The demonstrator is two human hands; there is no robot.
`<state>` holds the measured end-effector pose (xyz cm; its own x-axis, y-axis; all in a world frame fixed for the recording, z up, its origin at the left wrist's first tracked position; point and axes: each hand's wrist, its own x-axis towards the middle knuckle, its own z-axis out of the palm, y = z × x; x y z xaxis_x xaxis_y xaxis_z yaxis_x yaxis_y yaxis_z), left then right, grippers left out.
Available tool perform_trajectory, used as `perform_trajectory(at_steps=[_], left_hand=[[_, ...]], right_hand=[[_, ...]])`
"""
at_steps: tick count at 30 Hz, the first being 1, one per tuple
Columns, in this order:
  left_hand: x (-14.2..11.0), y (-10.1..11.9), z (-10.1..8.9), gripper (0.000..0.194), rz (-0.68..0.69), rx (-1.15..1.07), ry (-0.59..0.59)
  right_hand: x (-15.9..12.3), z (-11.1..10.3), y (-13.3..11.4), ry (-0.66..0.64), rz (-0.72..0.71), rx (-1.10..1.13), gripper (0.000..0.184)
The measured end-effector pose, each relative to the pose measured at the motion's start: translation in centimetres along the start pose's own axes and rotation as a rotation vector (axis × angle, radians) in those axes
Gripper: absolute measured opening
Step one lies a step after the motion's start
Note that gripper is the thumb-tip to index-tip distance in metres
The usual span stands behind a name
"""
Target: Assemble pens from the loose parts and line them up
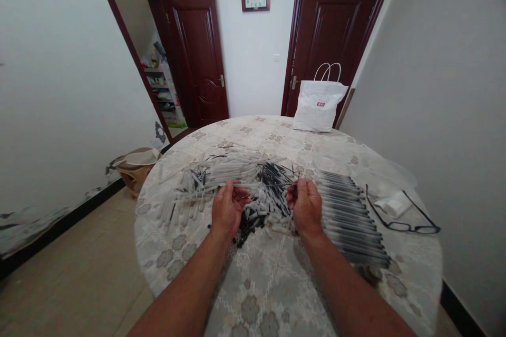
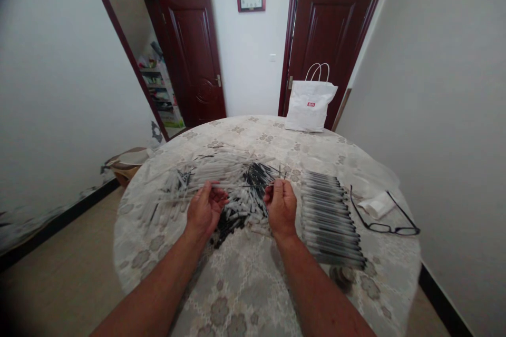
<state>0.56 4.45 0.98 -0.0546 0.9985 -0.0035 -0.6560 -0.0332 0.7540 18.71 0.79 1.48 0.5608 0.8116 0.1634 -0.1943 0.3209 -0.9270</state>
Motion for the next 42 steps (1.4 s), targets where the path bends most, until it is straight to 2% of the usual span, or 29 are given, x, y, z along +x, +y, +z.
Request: perform_trajectory(at_steps=[8,13,21,30,35,38,42], left_hand=[[-0.6,0.3,0.3,0.039,-0.013,0.029,-0.049],[-0.6,0.4,0.2,0.037,-0.046,0.001,-0.068],[-0.4,0.6,-0.1,0.034,-0.05,-0.063,-0.037],[-0.5,0.4,-0.1,0.038,-0.066,-0.022,-0.067],[-0.4,0.4,-0.3,0.039,-0.056,-0.016,-0.064],[-0.5,0.2,-0.2,0.038,-0.075,-0.004,-0.091],[-1.1,0.0,0.2,0.035,-0.16,0.006,-0.2]], right_hand=[[-0.1,-0.2,0.3,-0.018,-0.042,-0.065,0.046],[0.4,-0.5,0.7,0.009,-0.04,-0.002,0.046],[0.6,-0.6,0.9,0.018,-0.021,0.067,0.044],[0.3,-0.4,1.2,-0.016,-0.026,-0.016,0.046],[0.2,-0.5,0.7,-0.02,-0.082,-0.094,0.046],[-0.2,-0.5,0.4,-0.096,-0.118,-0.107,0.043],[-1.2,-0.2,0.2,-0.287,-0.105,-0.173,0.042]])
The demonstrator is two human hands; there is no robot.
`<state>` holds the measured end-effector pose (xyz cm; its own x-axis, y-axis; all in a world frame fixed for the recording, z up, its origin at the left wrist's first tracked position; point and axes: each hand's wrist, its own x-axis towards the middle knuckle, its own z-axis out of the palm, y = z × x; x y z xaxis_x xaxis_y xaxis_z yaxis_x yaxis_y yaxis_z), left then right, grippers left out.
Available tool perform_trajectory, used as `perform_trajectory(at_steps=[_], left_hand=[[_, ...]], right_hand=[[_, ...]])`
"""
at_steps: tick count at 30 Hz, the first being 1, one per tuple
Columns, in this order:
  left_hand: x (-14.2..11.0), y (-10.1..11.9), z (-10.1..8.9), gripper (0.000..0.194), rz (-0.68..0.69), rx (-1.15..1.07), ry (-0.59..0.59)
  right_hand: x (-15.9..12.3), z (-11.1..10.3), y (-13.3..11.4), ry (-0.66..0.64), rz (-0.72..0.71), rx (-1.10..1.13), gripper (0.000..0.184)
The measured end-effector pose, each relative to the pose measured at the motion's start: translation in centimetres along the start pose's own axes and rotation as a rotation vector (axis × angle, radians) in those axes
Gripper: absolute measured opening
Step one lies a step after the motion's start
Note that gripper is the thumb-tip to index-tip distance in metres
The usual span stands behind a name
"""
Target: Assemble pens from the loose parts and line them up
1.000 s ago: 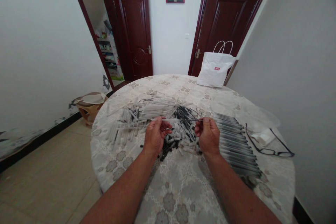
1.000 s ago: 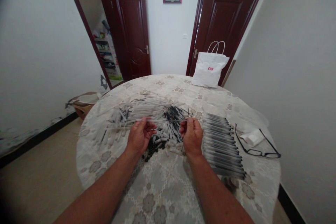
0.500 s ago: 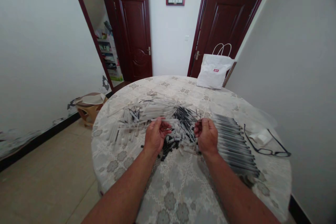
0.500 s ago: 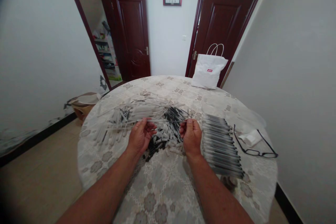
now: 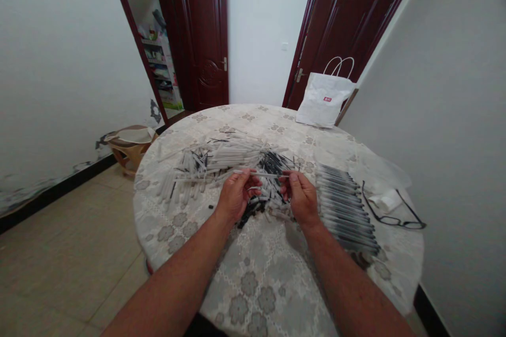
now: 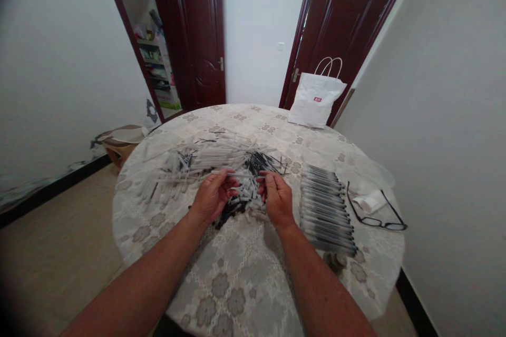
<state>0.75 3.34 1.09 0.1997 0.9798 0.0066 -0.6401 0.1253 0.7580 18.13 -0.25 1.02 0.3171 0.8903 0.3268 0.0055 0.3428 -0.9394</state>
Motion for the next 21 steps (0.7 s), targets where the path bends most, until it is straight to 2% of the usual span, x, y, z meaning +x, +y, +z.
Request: perform_trajectory(at_steps=[3,9,12,16,21], left_hand=[[-0.4,0.0,0.5,0.035,-0.093,0.022,-0.082],[-0.7,0.2,0.6,0.031,-0.165,0.006,-0.142],[-0.8,0.4,0.4,0.027,-0.211,0.005,-0.214],[-1.0,0.8,0.2,0.026,-0.271,-0.002,-0.303],[-1.2,0.9,0.3,0.024,-0.297,-0.036,-0.322]], right_hand=[[-0.7,0.5,-0.2,-0.101,0.033,-0.064,0.046],[-1.3,0.6,-0.4,-0.246,0.095,-0.052,0.056],[-1.3,0.2,-0.2,-0.341,0.107,0.046,0.058],[-0.9,-0.2,0.0,-0.467,0.228,0.214,0.059],[-0.7,-0.5,0.3,-0.474,0.304,0.178,0.078]])
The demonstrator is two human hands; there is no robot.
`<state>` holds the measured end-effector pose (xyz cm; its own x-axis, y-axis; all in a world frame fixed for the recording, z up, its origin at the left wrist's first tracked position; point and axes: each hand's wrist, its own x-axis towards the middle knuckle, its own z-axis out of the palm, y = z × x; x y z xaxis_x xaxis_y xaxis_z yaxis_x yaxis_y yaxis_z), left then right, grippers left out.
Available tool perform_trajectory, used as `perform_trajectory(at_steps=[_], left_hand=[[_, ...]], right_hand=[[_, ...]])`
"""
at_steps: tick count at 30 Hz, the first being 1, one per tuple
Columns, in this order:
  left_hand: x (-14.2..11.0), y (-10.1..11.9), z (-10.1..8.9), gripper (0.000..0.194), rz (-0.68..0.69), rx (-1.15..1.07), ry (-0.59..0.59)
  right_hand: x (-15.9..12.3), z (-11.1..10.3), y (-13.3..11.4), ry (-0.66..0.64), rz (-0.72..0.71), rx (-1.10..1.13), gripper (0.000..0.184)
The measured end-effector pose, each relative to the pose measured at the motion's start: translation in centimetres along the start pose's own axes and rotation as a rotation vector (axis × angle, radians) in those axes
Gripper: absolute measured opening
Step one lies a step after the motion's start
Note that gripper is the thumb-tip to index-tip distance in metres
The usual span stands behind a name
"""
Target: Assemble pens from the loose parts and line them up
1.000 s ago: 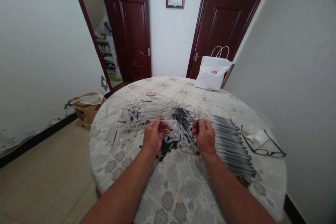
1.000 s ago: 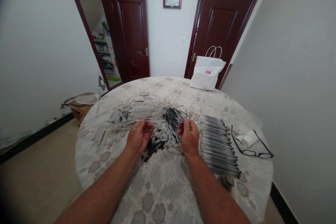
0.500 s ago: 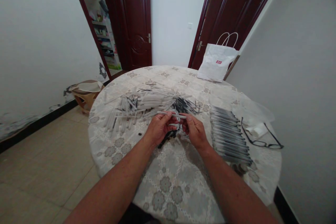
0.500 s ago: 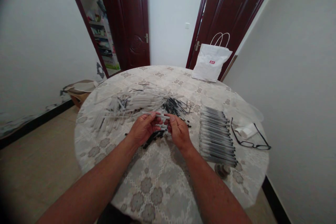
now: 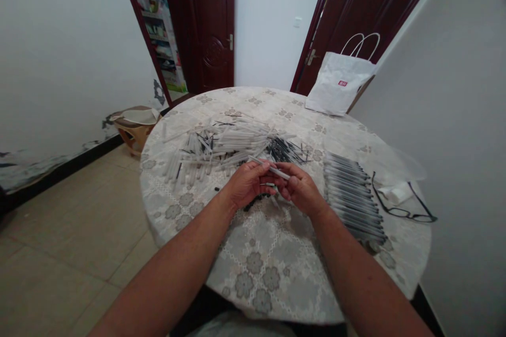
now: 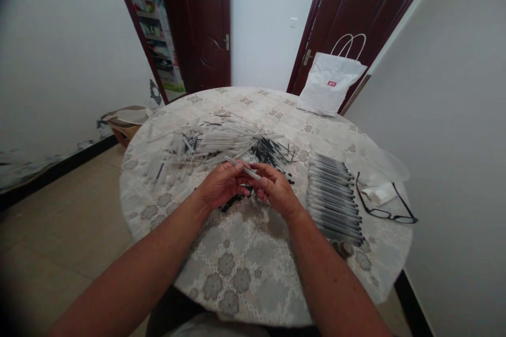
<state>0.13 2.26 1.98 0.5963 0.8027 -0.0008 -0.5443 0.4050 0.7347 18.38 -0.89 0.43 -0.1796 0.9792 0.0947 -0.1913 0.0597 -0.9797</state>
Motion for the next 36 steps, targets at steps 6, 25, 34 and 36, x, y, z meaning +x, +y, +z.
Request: perform_trajectory(at_steps=[6,25,34,36], left_hand=[[0.7,1.2,-0.9,0.016,0.211,-0.236,0.24],[1.3,0.9,-1.0,0.031,0.356,-0.216,0.356],[1.1,0.8,-0.9,0.037,0.378,-0.182,0.341],[1.1,0.6,-0.8,0.039,0.375,-0.156,0.325]], right_hand=[[-0.2,0.2,-0.2,0.017,-0.108,-0.516,0.034],[-1.1,5.8,0.4,-0.206,-0.061,-1.714,0.026],[-0.7,4.3,0.9,0.053,-0.254,-1.368,0.015],[-0.5,3.4,0.6,0.233,-0.321,-1.104,0.014]])
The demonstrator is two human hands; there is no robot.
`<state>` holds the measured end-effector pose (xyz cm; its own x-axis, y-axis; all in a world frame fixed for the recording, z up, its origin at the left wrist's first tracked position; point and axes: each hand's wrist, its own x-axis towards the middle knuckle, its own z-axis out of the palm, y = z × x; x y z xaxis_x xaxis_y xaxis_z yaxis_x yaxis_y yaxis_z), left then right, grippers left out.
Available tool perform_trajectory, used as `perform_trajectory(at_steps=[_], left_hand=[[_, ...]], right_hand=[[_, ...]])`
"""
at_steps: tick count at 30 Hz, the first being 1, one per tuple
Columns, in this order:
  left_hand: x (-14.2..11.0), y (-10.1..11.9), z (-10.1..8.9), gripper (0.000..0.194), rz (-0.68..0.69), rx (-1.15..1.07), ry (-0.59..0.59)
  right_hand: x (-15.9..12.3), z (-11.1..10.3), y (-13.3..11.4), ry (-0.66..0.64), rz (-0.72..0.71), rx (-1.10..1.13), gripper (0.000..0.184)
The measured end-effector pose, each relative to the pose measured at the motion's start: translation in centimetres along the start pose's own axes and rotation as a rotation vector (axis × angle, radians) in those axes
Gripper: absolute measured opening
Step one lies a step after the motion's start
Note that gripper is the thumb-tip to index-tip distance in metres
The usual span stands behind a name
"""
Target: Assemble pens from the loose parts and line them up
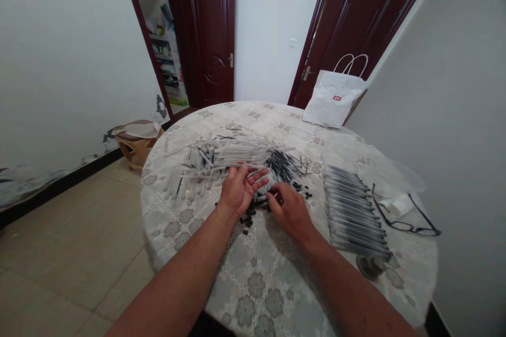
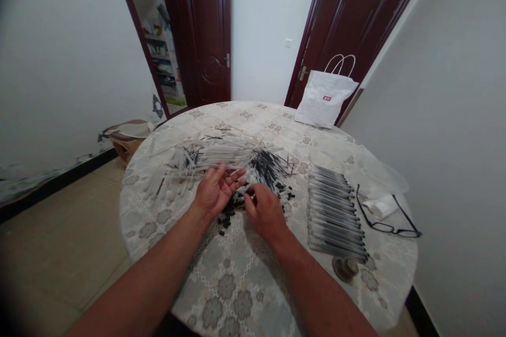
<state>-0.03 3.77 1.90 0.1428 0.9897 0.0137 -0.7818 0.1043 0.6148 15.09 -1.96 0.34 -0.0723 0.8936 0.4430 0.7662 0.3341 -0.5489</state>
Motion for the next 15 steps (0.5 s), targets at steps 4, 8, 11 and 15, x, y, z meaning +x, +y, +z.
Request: perform_trajectory(at_steps=[4,8,11,15], left_hand=[[-0.2,-0.5,0.0,0.042,-0.048,0.09,-0.059],[-0.3,-1.3,-0.1,0.038,-0.067,0.167,-0.11],[-0.4,-1.6,-0.3,0.035,-0.05,0.202,-0.12],[-0.3,-1.8,-0.3,0.035,-0.043,0.222,-0.13]], right_hand=[[0.8,-0.5,1.3,0.237,0.208,0.402,0.02],[1.2,-0.3,1.9,0.258,0.291,0.624,0.023],[1.3,-0.2,1.9,0.245,0.291,0.686,0.022],[1.2,0.0,2.0,0.226,0.273,0.688,0.023]])
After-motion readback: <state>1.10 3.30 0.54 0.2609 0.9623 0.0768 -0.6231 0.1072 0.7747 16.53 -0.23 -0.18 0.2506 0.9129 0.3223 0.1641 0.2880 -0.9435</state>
